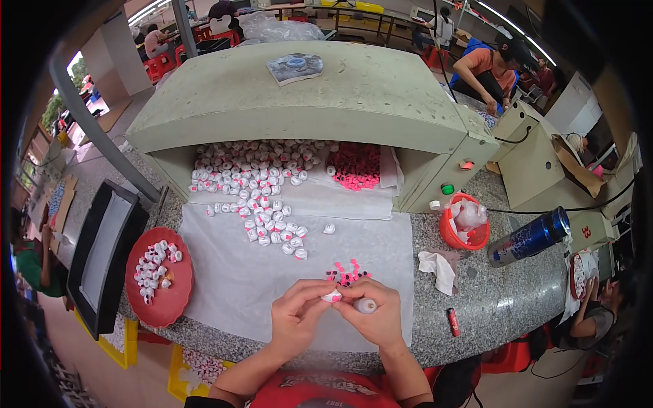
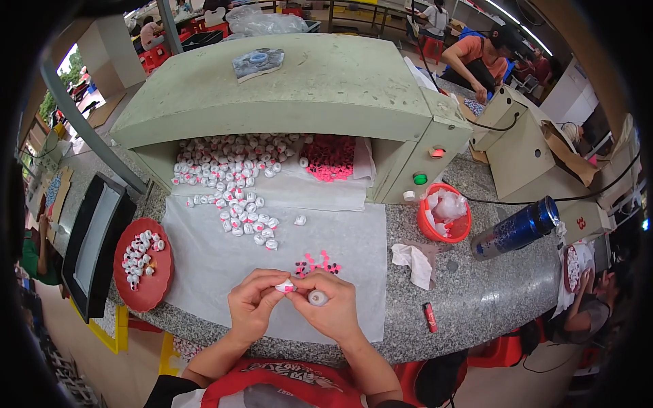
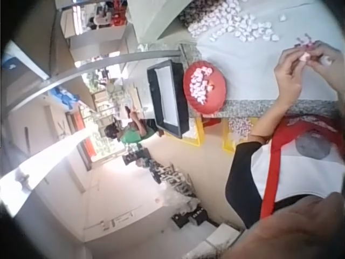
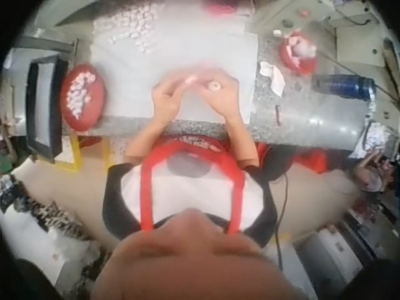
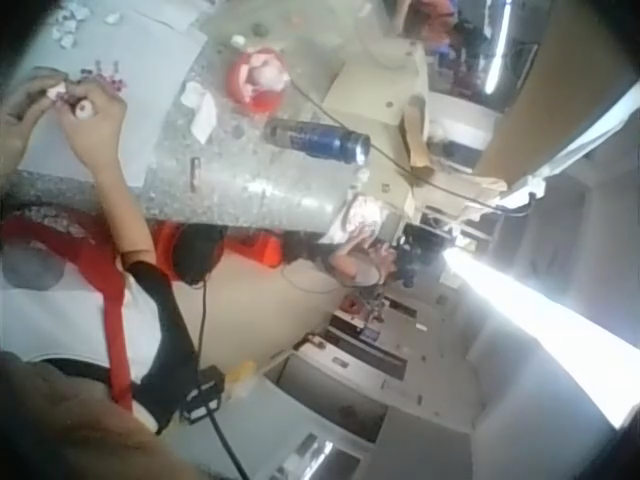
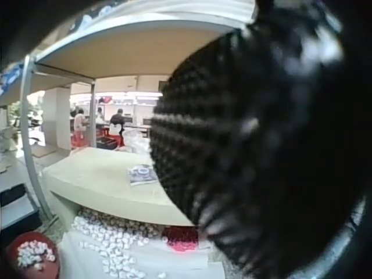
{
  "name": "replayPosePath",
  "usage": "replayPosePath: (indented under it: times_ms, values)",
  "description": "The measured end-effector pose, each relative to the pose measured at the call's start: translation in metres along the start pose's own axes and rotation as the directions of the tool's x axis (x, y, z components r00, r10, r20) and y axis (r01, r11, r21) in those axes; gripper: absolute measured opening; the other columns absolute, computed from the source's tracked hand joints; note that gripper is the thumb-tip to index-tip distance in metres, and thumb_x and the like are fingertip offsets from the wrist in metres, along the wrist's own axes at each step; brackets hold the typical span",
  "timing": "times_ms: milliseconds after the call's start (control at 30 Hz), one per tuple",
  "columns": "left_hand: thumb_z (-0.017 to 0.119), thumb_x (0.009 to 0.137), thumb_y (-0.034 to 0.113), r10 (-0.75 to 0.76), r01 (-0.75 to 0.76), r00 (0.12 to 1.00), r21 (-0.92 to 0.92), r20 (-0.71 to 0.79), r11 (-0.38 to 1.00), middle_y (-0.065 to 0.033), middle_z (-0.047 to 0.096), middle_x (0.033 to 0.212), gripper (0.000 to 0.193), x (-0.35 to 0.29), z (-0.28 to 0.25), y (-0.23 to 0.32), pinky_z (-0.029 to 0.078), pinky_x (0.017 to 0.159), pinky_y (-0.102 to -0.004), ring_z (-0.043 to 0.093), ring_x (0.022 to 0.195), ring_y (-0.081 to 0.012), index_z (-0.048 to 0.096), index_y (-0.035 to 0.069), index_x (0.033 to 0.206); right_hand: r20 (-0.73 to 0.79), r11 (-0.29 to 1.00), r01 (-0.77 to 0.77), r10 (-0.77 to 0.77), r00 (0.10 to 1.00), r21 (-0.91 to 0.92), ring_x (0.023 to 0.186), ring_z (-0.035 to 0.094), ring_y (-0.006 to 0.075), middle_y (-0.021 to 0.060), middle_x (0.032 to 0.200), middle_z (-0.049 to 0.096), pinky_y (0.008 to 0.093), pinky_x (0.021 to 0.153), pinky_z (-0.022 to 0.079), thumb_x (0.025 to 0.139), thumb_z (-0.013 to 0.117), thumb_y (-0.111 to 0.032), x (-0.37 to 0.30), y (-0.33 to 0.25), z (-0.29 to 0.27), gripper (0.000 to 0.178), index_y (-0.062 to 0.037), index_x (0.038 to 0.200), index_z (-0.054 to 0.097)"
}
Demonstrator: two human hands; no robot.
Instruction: Assembling small pink and white plastic toy components at a factory workstation.
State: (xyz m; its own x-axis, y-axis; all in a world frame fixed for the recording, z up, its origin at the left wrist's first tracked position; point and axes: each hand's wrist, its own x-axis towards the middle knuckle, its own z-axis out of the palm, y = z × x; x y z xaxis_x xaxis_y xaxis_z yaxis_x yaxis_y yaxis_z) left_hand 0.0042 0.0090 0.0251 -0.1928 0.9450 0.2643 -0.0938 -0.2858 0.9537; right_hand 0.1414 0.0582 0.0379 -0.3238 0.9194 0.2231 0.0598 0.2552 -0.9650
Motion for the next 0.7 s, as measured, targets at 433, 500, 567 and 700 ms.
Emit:
replayPosePath:
  times_ms: [433, 500, 567, 700]
  values:
    - [0.059, 0.075, -0.008, -0.477, 0.418, 0.877, -0.59, 0.063, 0.691, -0.0134, 0.06, 0.09, 0.03, 0.009, -0.007, -0.007, 0.05, 0.077, -0.0281, 0.06, 0.087, -0.0198, 0.054, -0.005, 0.104, 0.037, 0.996, -0.015, 0.012, 0.999, 0.092, 0.065, 0.057, 0.0118, 0.007, 0.083, 0.061, 0.022, 0.059, 0.045, 0.065, 0.072, 0.002, 0.006, 0.003, -0.009, 0.019, -0.001, 0.082, 0.064]
    - [0.06, 0.075, -0.007, -0.493, 0.427, 0.867, -0.607, 0.067, 0.67, -0.0127, 0.06, 0.088, 0.031, 0.008, -0.007, -0.004, 0.05, 0.076, -0.028, 0.061, 0.086, -0.0197, 0.054, -0.005, 0.105, 0.059, 0.996, -0.007, 0.002, 0.998, 0.09, 0.066, 0.057, 0.0117, 0.007, 0.085, 0.06, 0.0221, 0.06, 0.045, 0.065, 0.072, 0.002, 0.005, 0.007, -0.008, 0.019, -0.0013, 0.083, 0.064]
    - [0.059, 0.075, -0.008, -0.393, 0.373, 0.918, -0.455, 0.053, 0.809, -0.0128, 0.059, 0.088, 0.029, 0.005, -0.007, 0.002, 0.051, 0.075, -0.028, 0.061, 0.085, -0.0199, 0.054, -0.006, 0.103, 0.098, 0.996, 0.007, -0.016, 0.995, 0.088, 0.069, 0.056, 0.0115, 0.0071, 0.088, 0.06, 0.0223, 0.061, 0.045, 0.066, 0.072, 0.001, 0.003, 0.011, -0.007, 0.021, -0.0019, 0.085, 0.065]
    - [0.058, 0.076, -0.009, -0.237, 0.254, 0.966, -0.197, 0.107, 0.947, -0.0128, 0.059, 0.087, 0.026, -0.001, -0.009, 0.003, 0.052, 0.073, -0.0273, 0.061, 0.086, -0.0203, 0.054, -0.007, 0.102, 0.165, 0.982, 0.011, -0.043, 0.985, 0.189, 0.072, 0.056, 0.0118, 0.0068, 0.087, 0.06, 0.0226, 0.062, 0.045, 0.066, 0.072, 0.001, 0.002, 0.018, -0.016, 0.023, -0.0018, 0.088, 0.065]
